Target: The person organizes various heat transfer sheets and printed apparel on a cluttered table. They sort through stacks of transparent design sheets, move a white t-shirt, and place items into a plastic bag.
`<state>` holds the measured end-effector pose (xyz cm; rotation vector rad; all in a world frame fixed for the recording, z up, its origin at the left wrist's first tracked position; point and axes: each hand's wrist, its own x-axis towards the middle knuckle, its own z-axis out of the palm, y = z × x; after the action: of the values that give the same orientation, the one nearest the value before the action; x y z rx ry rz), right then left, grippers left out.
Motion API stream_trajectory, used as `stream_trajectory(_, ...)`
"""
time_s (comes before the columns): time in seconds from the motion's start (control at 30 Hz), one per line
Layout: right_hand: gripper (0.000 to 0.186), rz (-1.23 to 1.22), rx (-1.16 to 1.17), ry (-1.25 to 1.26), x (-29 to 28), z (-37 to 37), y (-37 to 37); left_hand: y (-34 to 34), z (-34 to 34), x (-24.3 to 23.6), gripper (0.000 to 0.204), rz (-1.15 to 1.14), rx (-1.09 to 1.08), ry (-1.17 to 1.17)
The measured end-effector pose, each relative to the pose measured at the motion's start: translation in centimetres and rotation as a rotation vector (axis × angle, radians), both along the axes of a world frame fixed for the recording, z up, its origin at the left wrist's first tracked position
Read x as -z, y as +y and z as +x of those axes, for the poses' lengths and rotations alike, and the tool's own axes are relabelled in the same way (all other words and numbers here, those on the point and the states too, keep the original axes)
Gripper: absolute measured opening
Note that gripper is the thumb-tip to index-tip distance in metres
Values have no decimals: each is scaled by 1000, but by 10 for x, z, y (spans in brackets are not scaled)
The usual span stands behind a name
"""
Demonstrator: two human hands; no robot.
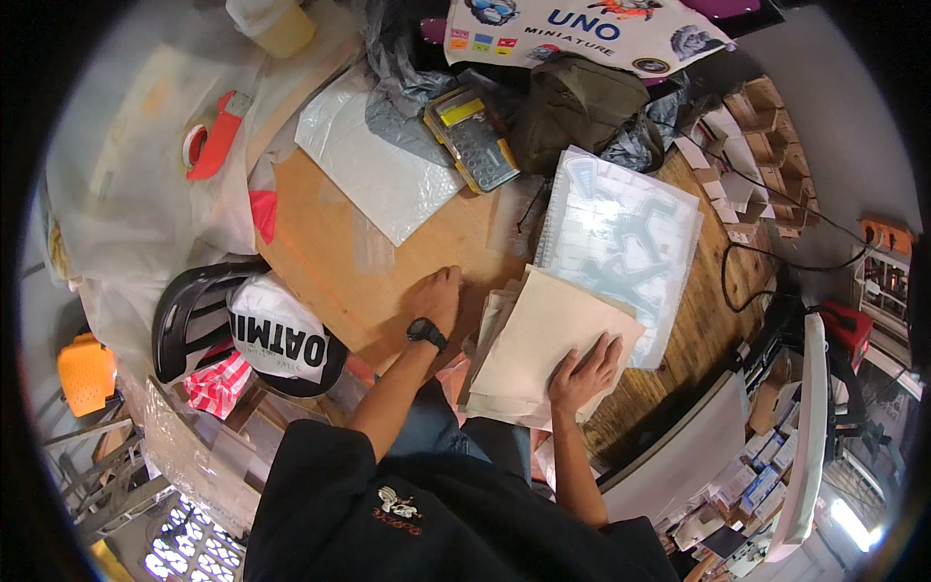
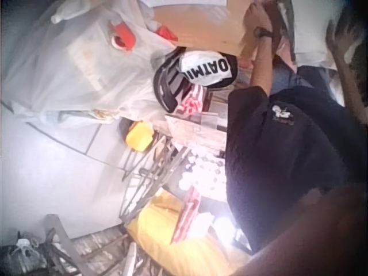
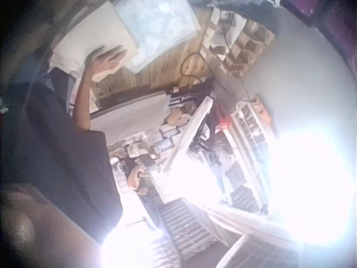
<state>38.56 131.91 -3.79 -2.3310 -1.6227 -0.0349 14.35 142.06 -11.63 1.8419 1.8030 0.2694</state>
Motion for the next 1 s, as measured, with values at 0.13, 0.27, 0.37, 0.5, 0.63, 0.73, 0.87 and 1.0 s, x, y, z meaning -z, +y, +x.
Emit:
stream_trajectory(0.13,63,-15,-22,203,-9,11,-2,-15,-21,16,3,87,15,-179)
stream_trajectory(0.27,72,43,182,297,-31,29,-16,-55,-24,-3,4,-263,-443,-909)
stream_trajectory(0.37,80,-114,412,421,-20,63,-37,-61,-6,-52,18,-272,-486,-998)
stream_trajectory(0.5,72,-219,303,794,-28,80,-30,-67,9,-50,47,-535,-469,-911)
stream_trajectory(0.63,69,-219,349,846,-37,78,-23,-44,34,-77,65,-445,-436,-756)
stream_trajectory(0.73,64,-252,397,1161,-55,78,-10,-45,29,-55,59,-586,-273,-854)
stream_trajectory(0.87,56,-424,379,1422,-51,97,-26,-43,34,-64,54,-471,-274,-992)
stream_trajectory(1.0,50,-272,355,1432,-78,89,-50,-37,24,-116,49,-399,-124,-965)
